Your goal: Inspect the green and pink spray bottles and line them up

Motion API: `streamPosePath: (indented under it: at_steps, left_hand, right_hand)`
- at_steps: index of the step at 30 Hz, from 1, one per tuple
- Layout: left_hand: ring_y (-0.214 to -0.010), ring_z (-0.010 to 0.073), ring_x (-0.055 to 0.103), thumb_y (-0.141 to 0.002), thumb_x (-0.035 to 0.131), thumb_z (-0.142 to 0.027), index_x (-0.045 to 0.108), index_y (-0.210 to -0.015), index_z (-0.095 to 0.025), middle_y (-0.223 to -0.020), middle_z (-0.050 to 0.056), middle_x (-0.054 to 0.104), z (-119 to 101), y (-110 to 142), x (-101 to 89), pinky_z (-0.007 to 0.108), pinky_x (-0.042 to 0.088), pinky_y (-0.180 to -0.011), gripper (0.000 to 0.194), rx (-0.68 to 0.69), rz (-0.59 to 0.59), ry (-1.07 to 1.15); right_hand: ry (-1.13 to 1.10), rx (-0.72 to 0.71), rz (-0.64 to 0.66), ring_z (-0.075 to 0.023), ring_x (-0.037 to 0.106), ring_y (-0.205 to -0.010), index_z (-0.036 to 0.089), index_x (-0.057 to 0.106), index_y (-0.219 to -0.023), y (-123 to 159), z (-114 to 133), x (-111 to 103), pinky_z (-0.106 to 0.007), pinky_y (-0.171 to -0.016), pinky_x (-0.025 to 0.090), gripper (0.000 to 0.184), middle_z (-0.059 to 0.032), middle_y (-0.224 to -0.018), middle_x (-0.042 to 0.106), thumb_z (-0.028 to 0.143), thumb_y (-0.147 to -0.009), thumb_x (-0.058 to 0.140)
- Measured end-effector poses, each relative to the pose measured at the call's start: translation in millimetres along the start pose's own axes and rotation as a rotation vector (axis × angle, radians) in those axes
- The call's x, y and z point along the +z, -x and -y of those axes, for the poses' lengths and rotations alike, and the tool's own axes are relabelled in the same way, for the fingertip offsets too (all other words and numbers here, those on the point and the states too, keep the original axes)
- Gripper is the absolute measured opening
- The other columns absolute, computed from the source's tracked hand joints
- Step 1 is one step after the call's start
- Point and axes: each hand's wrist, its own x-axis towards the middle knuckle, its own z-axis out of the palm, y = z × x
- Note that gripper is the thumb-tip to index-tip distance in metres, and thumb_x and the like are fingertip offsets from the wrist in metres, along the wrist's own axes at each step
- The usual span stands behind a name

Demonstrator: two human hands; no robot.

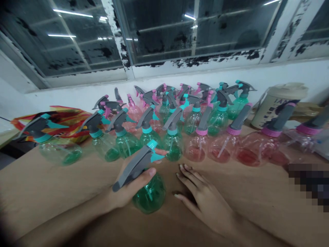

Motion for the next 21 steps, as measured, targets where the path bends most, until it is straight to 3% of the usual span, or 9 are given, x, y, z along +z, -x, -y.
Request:
streamPosePath:
  at_steps: [5, 9, 15, 21]
  left_hand:
    - [-0.075, 0.0174, 0.063, -0.081, 0.049, -0.023, 0.058, -0.104, -0.023, -0.088, 0.003, 0.062, 0.5, 0.7, -0.4, 0.029, 0.053, -0.068, 0.024, -0.022, 0.009, -0.057]
    - [-0.060, 0.0141, 0.059, -0.083, 0.048, -0.025, 0.055, -0.097, -0.022, -0.079, 0.001, 0.061, 2.8, 1.8, 0.5, 0.026, 0.051, -0.057, 0.016, -0.008, -0.013, -0.131]
    - [-0.069, 0.0149, 0.062, -0.085, 0.047, -0.023, 0.053, -0.085, -0.022, -0.079, 0.001, 0.062, 3.3, 1.8, 0.3, 0.026, 0.051, -0.064, 0.006, 0.024, 0.002, -0.137]
    - [-0.058, 0.0145, 0.055, -0.081, 0.051, -0.028, 0.057, -0.107, -0.023, -0.082, 0.002, 0.060, 3.2, 0.9, -0.2, 0.028, 0.050, -0.057, 0.028, 0.051, 0.015, -0.118]
  right_hand:
    - [-0.022, 0.009, -0.011, -0.0248, 0.038, -0.129, 0.021, 0.041, -0.136, 0.7, -0.6, 1.6, -0.046, -0.103, 0.039, 0.052, -0.0071, -0.138, 0.046, 0.039, -0.088, 0.050]
    - [-0.015, 0.013, -0.004, -0.0249, 0.038, -0.129, 0.021, 0.041, -0.136, 1.1, -0.2, 2.0, -0.046, -0.103, 0.039, 0.052, -0.0069, -0.138, 0.046, 0.040, -0.089, 0.049]
    - [0.020, -0.008, 0.007, -0.0249, 0.038, -0.129, 0.018, 0.041, -0.136, -0.1, -0.8, 1.0, -0.046, -0.102, 0.040, 0.052, -0.0081, -0.139, 0.046, 0.040, -0.090, 0.047]
    - [0.039, 0.000, 0.016, -0.0251, 0.038, -0.129, 0.016, 0.041, -0.136, 0.1, -0.4, 1.2, -0.047, -0.102, 0.040, 0.052, -0.0087, -0.140, 0.044, 0.041, -0.090, 0.046]
